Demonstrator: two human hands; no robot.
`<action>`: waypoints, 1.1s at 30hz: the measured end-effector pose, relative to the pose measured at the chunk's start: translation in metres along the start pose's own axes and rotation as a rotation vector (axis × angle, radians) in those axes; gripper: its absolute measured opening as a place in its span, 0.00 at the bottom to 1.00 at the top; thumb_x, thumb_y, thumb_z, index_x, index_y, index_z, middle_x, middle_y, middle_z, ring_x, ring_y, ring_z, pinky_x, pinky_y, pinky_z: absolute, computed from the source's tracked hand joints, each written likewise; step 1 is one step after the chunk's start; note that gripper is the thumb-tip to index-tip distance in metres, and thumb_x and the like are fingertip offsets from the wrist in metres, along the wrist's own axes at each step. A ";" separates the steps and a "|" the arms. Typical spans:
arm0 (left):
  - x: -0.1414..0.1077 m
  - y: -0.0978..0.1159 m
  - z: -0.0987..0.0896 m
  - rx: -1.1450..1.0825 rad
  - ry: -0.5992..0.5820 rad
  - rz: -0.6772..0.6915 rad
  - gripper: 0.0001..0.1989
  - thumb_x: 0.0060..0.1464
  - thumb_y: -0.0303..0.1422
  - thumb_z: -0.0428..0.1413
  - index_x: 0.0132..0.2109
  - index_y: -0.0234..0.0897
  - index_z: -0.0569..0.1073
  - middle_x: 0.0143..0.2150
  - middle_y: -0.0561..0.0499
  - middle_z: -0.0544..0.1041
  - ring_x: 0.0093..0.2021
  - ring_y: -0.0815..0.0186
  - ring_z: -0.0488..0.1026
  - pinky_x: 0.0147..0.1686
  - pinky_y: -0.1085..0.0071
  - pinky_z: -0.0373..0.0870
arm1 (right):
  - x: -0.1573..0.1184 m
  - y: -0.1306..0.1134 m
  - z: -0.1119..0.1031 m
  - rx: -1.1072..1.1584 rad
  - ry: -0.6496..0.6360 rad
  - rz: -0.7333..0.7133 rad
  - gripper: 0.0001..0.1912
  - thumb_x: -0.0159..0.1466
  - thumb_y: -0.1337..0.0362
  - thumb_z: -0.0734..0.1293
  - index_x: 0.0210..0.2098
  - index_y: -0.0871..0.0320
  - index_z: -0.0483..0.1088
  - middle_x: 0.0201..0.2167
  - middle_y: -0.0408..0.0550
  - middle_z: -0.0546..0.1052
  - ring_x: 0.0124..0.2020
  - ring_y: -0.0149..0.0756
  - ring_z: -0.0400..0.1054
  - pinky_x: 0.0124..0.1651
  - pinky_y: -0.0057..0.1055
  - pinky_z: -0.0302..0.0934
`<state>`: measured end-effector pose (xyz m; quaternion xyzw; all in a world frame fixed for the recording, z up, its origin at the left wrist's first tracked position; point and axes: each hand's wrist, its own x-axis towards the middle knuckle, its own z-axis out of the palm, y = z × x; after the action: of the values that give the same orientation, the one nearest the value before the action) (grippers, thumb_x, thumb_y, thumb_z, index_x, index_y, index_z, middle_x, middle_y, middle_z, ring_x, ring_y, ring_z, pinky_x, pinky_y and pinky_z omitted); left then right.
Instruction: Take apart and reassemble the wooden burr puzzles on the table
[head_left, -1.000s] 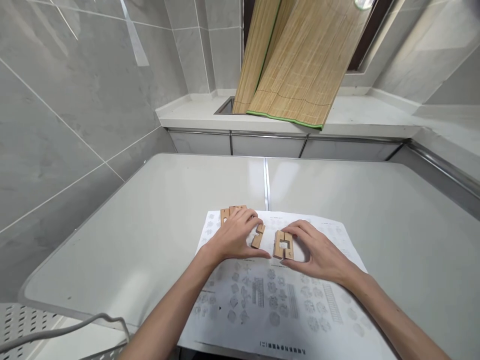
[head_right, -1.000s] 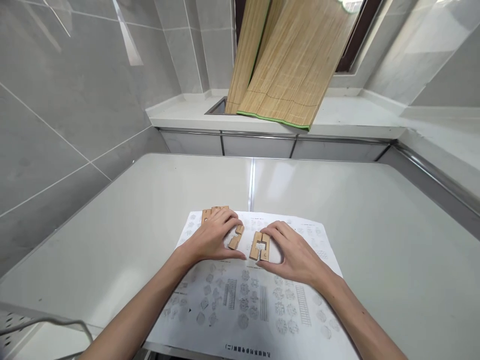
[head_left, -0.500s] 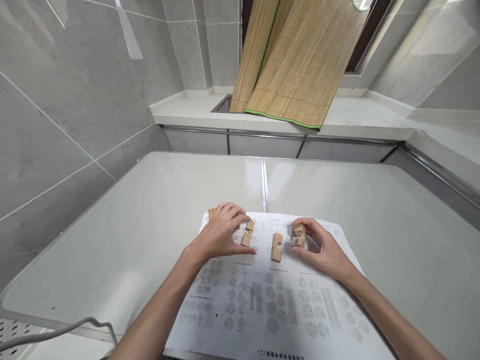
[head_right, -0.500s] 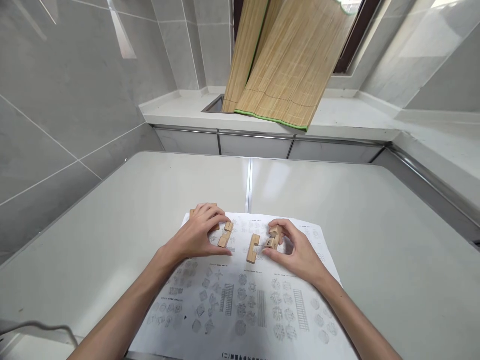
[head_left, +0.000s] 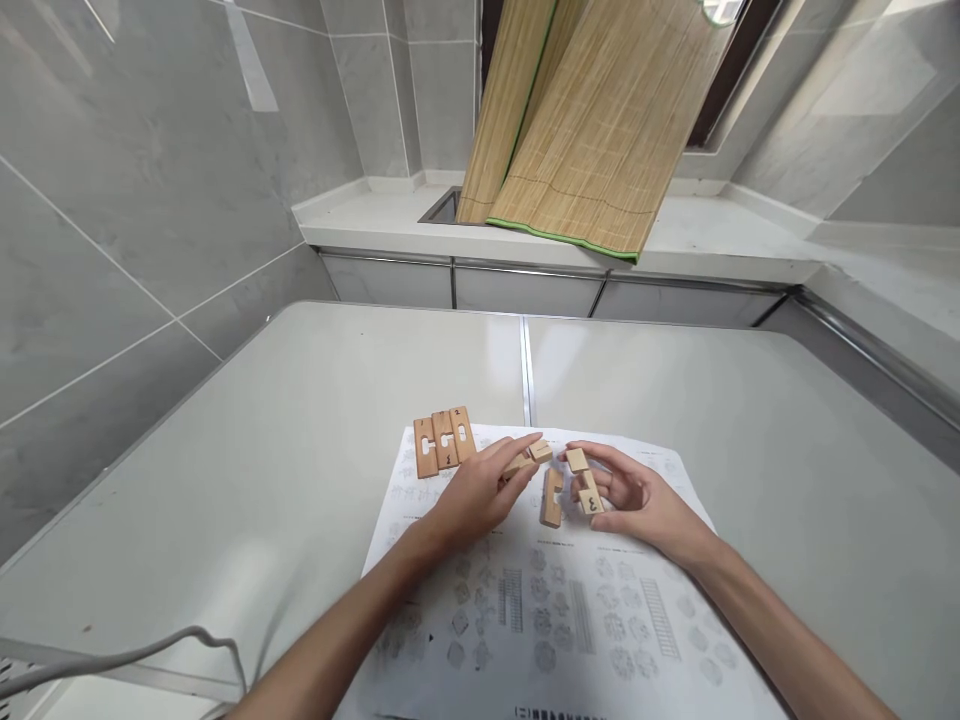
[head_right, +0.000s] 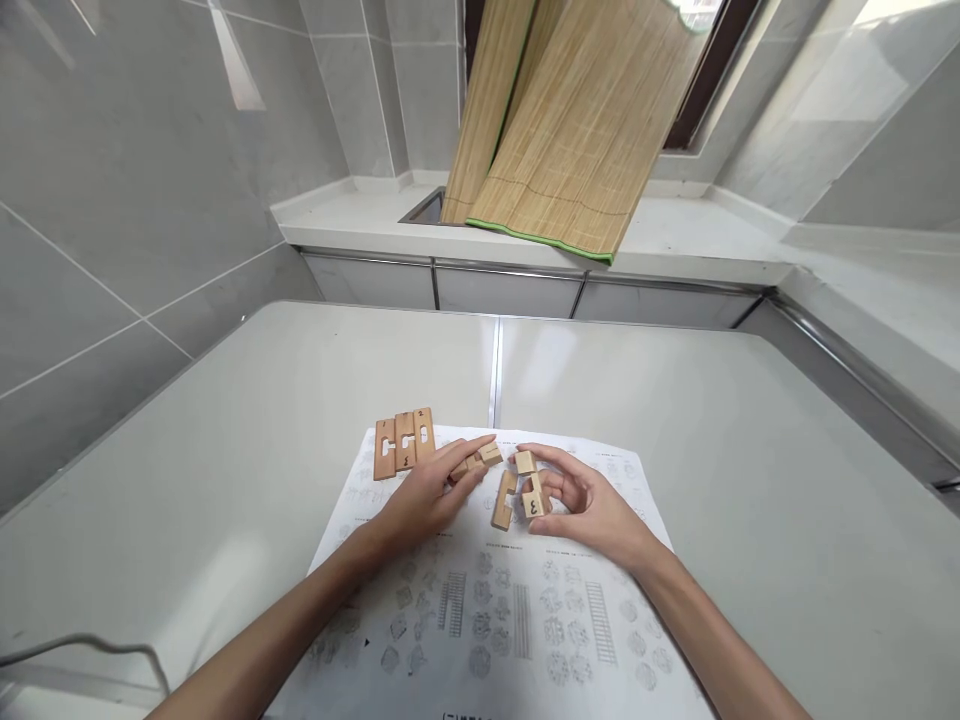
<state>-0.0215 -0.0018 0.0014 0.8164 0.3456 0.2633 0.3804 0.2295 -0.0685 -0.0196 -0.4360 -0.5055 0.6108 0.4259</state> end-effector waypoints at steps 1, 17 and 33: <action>0.000 -0.001 0.001 0.010 0.003 -0.006 0.21 0.71 0.39 0.48 0.67 0.41 0.67 0.52 0.46 0.80 0.48 0.58 0.77 0.48 0.64 0.72 | 0.000 0.000 0.001 -0.021 0.024 -0.012 0.39 0.57 0.60 0.82 0.64 0.45 0.67 0.48 0.49 0.79 0.49 0.45 0.73 0.52 0.42 0.71; -0.002 0.001 0.006 -0.032 -0.124 0.019 0.17 0.70 0.37 0.52 0.62 0.42 0.72 0.55 0.47 0.80 0.49 0.59 0.78 0.50 0.64 0.73 | -0.003 -0.004 0.021 -0.573 0.273 -0.243 0.31 0.57 0.57 0.79 0.58 0.46 0.69 0.55 0.49 0.76 0.51 0.48 0.71 0.57 0.49 0.68; -0.006 0.017 0.011 -0.200 -0.217 -0.079 0.25 0.73 0.41 0.46 0.71 0.40 0.60 0.47 0.45 0.80 0.45 0.59 0.77 0.46 0.63 0.73 | -0.003 -0.004 0.032 -0.846 0.293 -0.537 0.28 0.62 0.57 0.77 0.58 0.47 0.66 0.52 0.54 0.75 0.53 0.53 0.71 0.50 0.51 0.72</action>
<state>-0.0118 -0.0193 0.0081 0.7839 0.3066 0.1913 0.5050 0.2001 -0.0786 -0.0119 -0.5059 -0.7371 0.1549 0.4205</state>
